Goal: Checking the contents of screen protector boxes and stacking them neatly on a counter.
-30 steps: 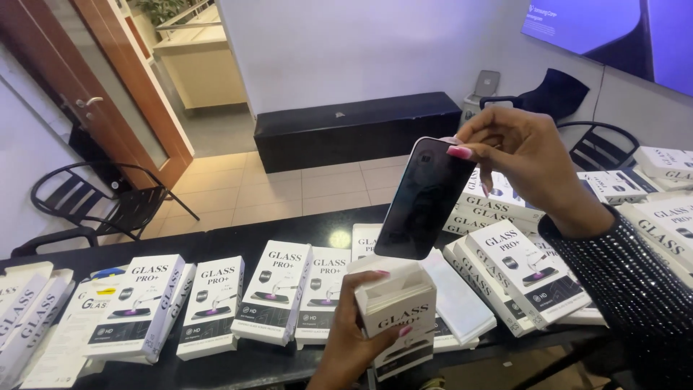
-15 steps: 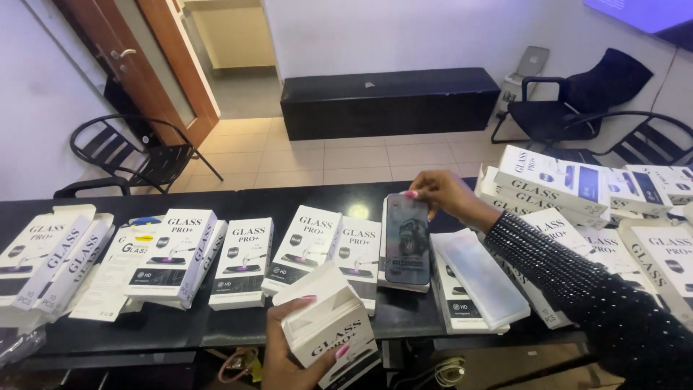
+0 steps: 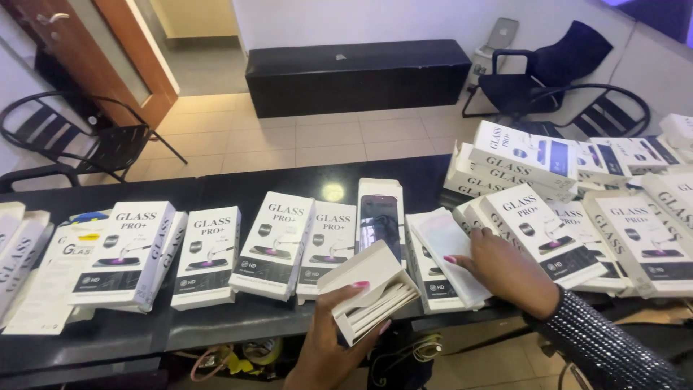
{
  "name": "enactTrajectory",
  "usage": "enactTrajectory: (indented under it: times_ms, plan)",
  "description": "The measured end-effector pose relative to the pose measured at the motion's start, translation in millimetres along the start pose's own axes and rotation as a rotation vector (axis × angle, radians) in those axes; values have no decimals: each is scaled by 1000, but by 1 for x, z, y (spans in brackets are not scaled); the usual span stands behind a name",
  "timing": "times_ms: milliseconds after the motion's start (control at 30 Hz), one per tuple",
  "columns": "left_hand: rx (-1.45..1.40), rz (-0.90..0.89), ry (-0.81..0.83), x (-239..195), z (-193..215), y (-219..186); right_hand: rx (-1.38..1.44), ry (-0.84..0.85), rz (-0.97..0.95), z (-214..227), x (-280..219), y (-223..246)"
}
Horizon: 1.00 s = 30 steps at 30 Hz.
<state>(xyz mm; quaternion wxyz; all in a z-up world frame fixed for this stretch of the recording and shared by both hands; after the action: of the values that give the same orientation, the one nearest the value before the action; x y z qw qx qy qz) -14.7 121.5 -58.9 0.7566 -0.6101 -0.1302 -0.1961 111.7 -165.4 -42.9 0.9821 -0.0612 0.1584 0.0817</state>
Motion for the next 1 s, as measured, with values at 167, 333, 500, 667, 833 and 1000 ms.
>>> enactTrajectory:
  times_ms: [167,333,500,667,833,1000]
  plan:
    - [9,-142,98,18,-17,11,195,23,-138,-18,11,-4]
    - [90,-296,243,10,-30,27,196,-152,-111,-18,14,-11]
    - [86,-312,460,3,-43,11,793,-235,-158,-30,12,-29]
    - [83,-318,407,6,-51,13,1817,-547,-101,33,-58,-16]
    - [225,-167,536,16,-49,14,1853,-975,502,39,-90,-3]
    - [32,-271,385,23,-46,13,1265,-587,1282,84,-134,55]
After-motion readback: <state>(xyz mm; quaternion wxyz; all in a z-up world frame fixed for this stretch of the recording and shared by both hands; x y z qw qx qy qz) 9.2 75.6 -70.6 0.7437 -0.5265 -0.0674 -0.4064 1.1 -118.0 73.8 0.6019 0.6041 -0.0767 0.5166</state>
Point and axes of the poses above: each hand's wrist, its own x-axis towards the middle knuckle, its own z-axis out of the back of the hand, y = z × x, the point moved 4 cm from there along x, towards the middle knuckle, and after that the axes turned 2 degrees about z, right-handed, at the moved point
